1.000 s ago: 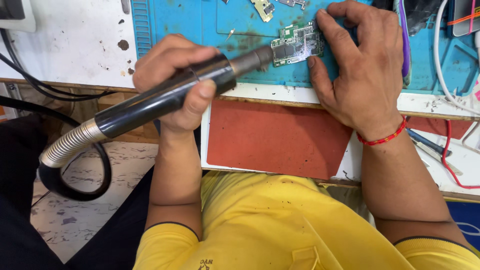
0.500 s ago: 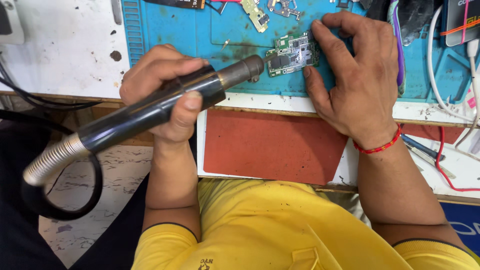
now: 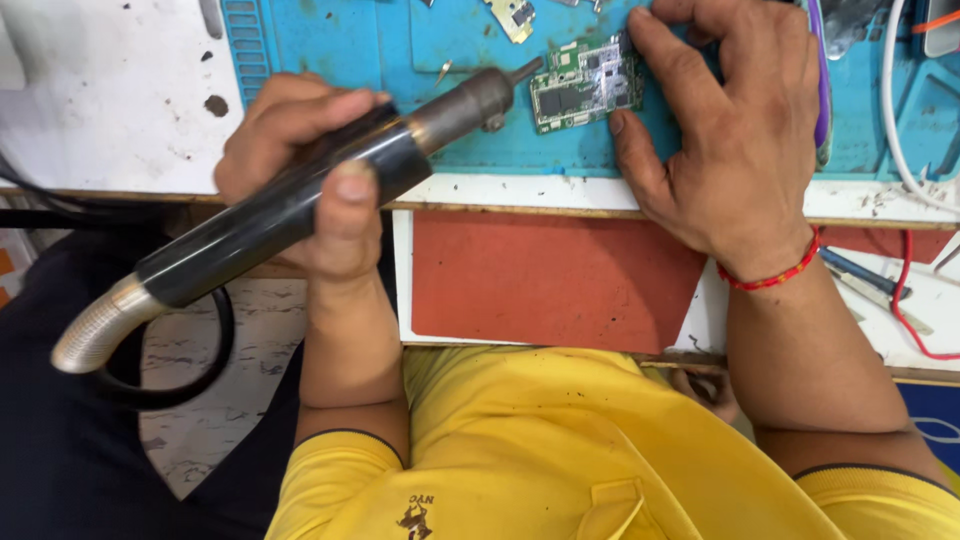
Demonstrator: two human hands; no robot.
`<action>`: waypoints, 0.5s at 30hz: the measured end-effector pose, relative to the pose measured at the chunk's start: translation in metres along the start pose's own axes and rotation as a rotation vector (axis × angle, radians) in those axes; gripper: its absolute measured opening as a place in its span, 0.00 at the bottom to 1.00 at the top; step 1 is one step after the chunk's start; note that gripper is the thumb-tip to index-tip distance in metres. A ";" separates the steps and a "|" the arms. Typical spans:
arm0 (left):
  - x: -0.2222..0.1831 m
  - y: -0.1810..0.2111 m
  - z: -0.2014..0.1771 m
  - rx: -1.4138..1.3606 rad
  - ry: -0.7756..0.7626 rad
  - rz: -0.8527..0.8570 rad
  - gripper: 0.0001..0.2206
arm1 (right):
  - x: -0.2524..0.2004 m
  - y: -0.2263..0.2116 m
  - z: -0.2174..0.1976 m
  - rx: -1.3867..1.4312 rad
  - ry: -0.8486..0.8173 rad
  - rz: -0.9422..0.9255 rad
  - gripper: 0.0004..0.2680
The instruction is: The person applies heat to a circuit board using a hot air rework station while holding the component in place with their hand.
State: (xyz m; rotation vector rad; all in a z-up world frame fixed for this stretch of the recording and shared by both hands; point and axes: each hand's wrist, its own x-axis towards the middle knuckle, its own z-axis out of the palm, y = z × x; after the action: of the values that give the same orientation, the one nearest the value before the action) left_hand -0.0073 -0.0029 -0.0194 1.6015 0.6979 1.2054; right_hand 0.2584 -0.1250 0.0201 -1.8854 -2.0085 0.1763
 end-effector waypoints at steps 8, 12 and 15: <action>0.002 0.006 0.003 0.154 -0.034 0.109 0.22 | 0.003 -0.006 -0.002 -0.001 0.051 -0.023 0.18; -0.001 0.003 0.000 0.064 -0.070 0.103 0.22 | -0.002 -0.007 0.001 -0.025 0.061 -0.025 0.18; -0.001 0.004 0.001 0.002 -0.027 0.053 0.22 | -0.003 -0.006 0.003 -0.052 0.073 -0.032 0.17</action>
State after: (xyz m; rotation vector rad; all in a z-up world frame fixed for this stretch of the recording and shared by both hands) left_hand -0.0067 -0.0054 -0.0164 1.6445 0.6430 1.2195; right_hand 0.2525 -0.1285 0.0190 -1.8620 -2.0108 0.0469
